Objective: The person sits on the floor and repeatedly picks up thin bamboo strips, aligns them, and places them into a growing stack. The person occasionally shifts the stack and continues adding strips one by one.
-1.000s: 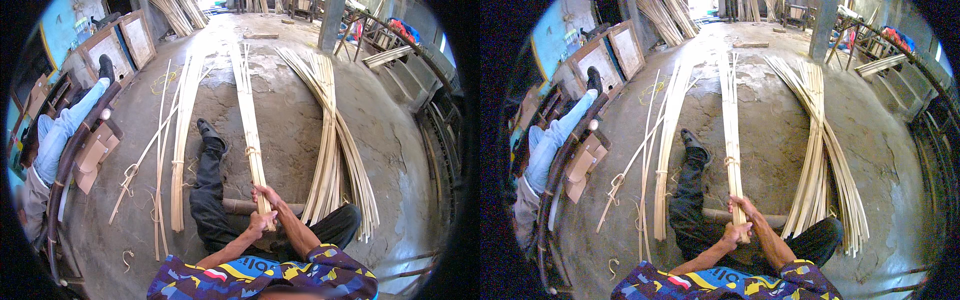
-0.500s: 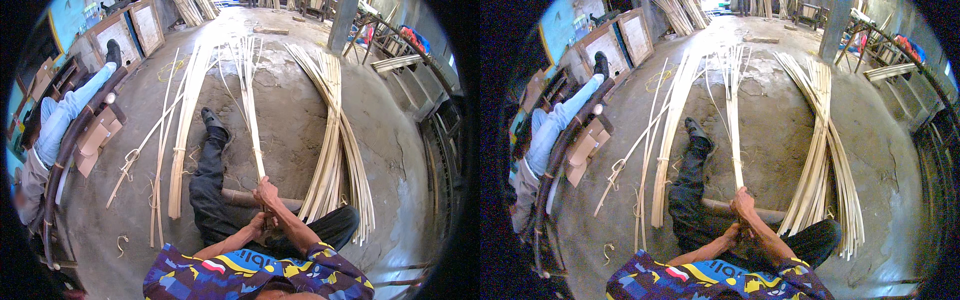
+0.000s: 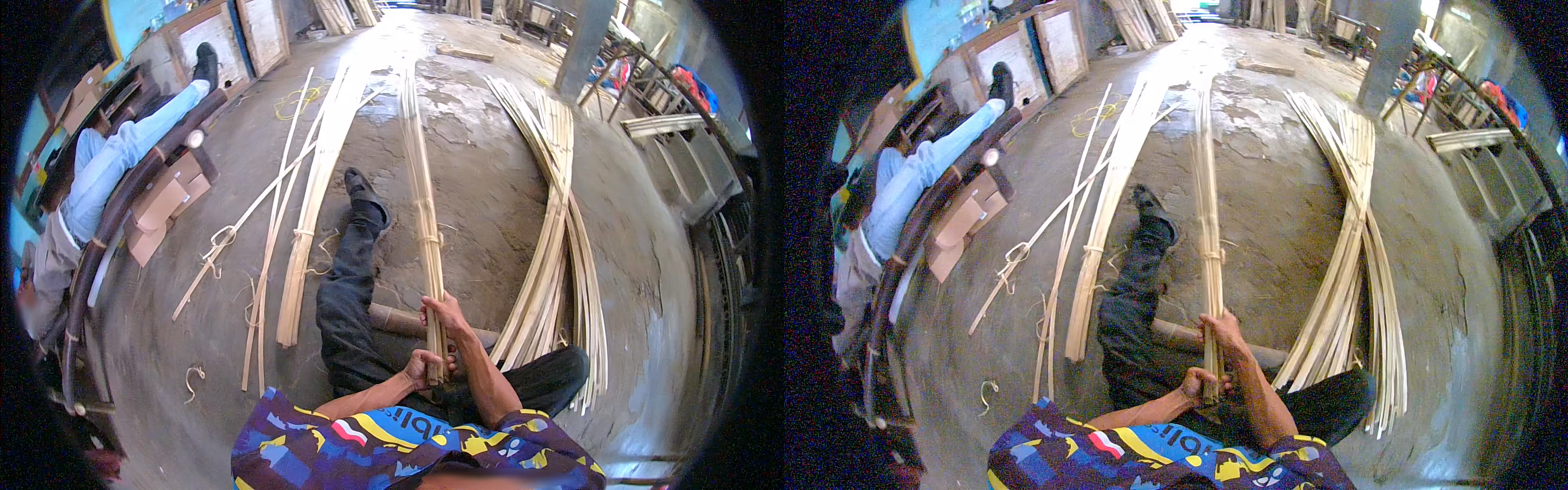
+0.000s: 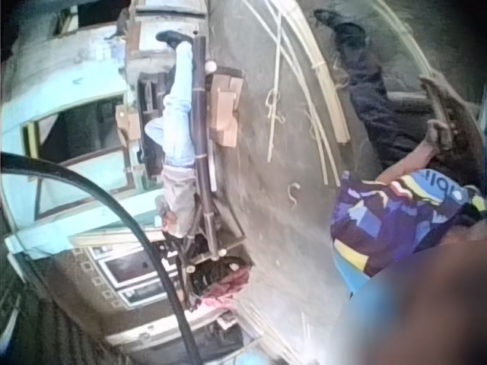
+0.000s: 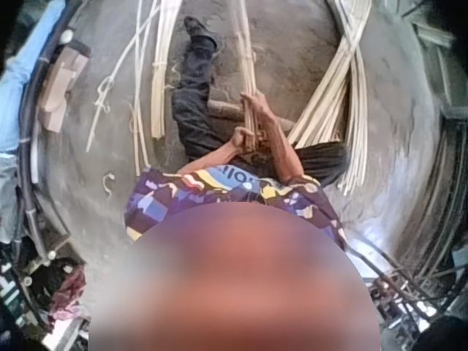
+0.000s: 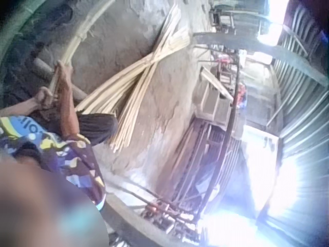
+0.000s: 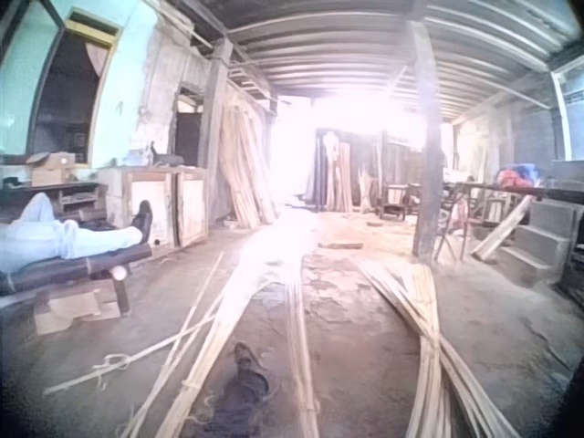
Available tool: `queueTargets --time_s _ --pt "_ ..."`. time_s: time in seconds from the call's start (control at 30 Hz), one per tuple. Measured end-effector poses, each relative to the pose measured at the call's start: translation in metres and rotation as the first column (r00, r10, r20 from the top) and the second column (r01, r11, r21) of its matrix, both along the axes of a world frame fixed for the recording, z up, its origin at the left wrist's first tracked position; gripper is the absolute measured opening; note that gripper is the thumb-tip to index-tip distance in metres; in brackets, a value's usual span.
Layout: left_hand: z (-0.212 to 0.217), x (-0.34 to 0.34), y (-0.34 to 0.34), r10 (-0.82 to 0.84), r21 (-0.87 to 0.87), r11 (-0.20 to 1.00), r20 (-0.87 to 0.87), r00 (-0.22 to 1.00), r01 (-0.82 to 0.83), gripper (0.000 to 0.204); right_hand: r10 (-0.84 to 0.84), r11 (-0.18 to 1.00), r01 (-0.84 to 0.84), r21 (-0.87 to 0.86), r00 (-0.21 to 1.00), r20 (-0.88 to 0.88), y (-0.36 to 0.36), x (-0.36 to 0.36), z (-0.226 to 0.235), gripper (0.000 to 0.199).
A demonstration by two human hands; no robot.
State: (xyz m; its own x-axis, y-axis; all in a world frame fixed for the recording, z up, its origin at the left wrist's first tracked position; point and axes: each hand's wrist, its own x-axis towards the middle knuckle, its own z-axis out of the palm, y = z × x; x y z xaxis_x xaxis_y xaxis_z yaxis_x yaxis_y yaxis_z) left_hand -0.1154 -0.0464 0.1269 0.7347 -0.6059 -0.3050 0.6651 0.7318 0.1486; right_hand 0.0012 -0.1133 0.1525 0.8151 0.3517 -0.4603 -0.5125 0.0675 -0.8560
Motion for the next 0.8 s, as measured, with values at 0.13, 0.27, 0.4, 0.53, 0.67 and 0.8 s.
queueTargets --time_s 0.13,0.27,0.4,0.53,0.67,0.8 --pt "0.001 0.012 -0.007 0.054 0.155 0.987 -0.005 0.999 -0.053 0.026 -0.008 0.998 0.018 0.053 0.984 -0.177 -0.002 0.010 -0.023 0.027" --pt "0.019 0.008 -0.004 -0.067 0.301 0.952 0.026 0.997 0.057 0.016 0.020 0.968 -0.003 -0.250 0.998 0.065 0.000 0.010 -0.008 0.029" --pt "0.020 0.004 0.001 -0.035 0.415 0.907 0.234 0.972 -0.067 0.019 -0.001 0.997 0.027 -0.077 0.947 0.321 0.001 0.012 0.009 0.034" --pt "0.005 0.007 -0.008 0.074 0.316 0.945 0.029 0.997 -0.079 0.018 -0.004 0.975 0.037 -0.220 0.989 0.146 0.006 0.013 -0.010 0.041" --pt "-0.007 0.005 -0.009 0.105 0.180 0.980 -0.093 0.990 -0.087 0.017 0.067 0.948 -0.069 -0.310 0.998 -0.018 0.003 0.011 -0.037 0.046" --pt "-0.003 -0.007 0.000 -0.024 0.112 0.993 -0.146 0.989 0.041 0.016 0.075 0.961 -0.102 -0.258 0.991 -0.112 -0.004 -0.003 -0.044 0.053"
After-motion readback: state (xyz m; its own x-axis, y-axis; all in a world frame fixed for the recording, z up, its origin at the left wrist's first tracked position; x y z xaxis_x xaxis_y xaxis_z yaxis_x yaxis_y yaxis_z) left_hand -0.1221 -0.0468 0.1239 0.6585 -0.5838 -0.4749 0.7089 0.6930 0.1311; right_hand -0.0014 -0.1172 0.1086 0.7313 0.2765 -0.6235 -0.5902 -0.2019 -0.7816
